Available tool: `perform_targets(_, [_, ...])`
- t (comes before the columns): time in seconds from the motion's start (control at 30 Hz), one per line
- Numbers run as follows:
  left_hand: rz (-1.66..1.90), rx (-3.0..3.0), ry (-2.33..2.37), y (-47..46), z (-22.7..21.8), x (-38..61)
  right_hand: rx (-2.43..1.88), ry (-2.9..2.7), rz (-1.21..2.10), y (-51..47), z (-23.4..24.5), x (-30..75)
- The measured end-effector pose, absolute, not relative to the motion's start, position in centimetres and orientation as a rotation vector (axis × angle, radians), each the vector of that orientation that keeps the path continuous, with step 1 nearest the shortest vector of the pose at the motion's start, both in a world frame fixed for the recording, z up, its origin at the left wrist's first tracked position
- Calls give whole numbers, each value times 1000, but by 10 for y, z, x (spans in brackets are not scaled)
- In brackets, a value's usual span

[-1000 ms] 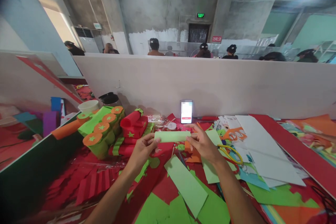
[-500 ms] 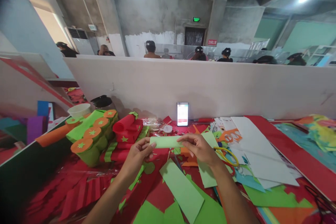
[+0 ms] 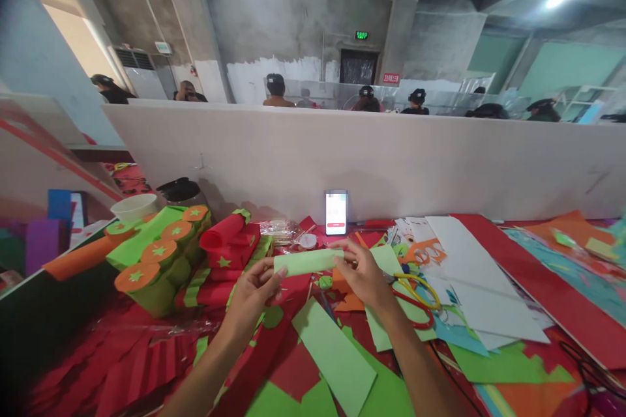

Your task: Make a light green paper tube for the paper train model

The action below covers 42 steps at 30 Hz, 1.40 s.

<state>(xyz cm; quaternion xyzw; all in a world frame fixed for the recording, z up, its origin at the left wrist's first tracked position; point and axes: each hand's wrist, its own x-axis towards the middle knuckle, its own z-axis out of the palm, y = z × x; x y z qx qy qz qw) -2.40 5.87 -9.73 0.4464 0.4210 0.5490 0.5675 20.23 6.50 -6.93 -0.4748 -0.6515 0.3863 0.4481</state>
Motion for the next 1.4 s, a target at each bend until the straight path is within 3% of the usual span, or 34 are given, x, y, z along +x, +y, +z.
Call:
perform_targets(0.43, [1339,994,991,60,-105,-26,-1198,-1418,802,67,-78,192])
perform_targets(1.1, [1314,1001,1049,57,-90,-31,-1158,-1340,1177,65,-72,197])
perform_targets(1.4, [1329,938,1027,60,-93,-32,-1160,-1496,1146,61,-66,199])
